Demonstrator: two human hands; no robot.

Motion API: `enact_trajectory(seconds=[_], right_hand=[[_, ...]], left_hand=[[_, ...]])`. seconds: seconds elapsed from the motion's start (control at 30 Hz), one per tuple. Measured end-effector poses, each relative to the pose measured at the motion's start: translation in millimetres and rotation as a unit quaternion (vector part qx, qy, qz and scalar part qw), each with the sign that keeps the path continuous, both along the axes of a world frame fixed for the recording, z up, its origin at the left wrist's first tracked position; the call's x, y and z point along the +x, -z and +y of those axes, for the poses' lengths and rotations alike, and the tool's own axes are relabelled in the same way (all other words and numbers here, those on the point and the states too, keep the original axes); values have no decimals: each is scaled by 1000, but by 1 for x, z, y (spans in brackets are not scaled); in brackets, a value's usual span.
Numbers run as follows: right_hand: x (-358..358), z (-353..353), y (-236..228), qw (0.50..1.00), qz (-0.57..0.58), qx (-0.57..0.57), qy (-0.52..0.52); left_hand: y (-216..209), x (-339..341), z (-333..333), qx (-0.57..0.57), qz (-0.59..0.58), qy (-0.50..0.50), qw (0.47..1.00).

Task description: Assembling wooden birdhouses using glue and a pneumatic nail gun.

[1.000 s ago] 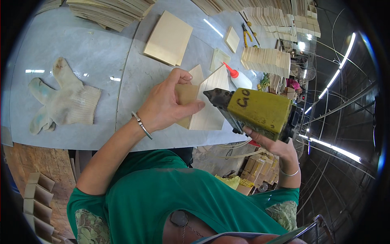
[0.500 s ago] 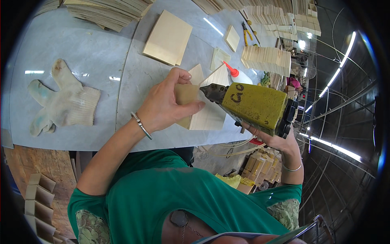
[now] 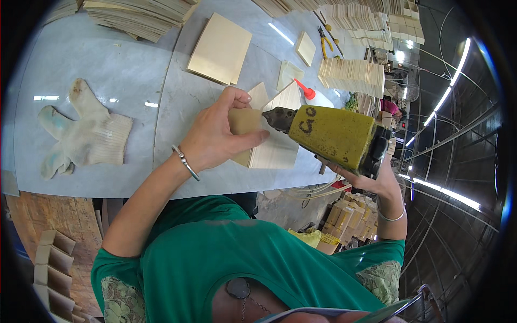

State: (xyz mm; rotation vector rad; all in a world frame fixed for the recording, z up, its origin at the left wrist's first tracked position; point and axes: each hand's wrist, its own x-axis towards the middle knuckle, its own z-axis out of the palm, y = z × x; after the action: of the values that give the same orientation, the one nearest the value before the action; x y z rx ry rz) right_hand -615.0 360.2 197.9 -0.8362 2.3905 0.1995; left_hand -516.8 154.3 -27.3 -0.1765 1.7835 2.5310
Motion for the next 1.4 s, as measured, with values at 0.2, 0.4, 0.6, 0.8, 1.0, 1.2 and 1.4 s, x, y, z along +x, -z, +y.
enact_trajectory(seconds=[0.2, 0.4, 0.6, 0.8, 1.0, 1.2, 1.4], right_hand=[[26, 58, -17, 999, -5, -48, 20], [34, 18, -13, 998, -35, -12, -42], [32, 28, -10, 996, -26, 55, -60], [44, -24, -19, 997, -43, -59, 25], [55, 47, -6, 991, 73, -78, -85], [55, 74, 36, 910, 103, -174, 361], [48, 163, 128, 918, 309, -36, 246]], left_hand=[[-2, -6, 3, -21, 33, -7, 999], [5, -6, 0, -4, 37, 25, 999], [4, -6, 1, -7, 27, -11, 1000], [-1, -6, -1, -40, 18, -3, 999], [-18, -4, -2, -77, 24, -4, 997], [-24, -5, 6, -109, 22, -27, 993], [-34, -7, 8, -168, 18, -3, 986]])
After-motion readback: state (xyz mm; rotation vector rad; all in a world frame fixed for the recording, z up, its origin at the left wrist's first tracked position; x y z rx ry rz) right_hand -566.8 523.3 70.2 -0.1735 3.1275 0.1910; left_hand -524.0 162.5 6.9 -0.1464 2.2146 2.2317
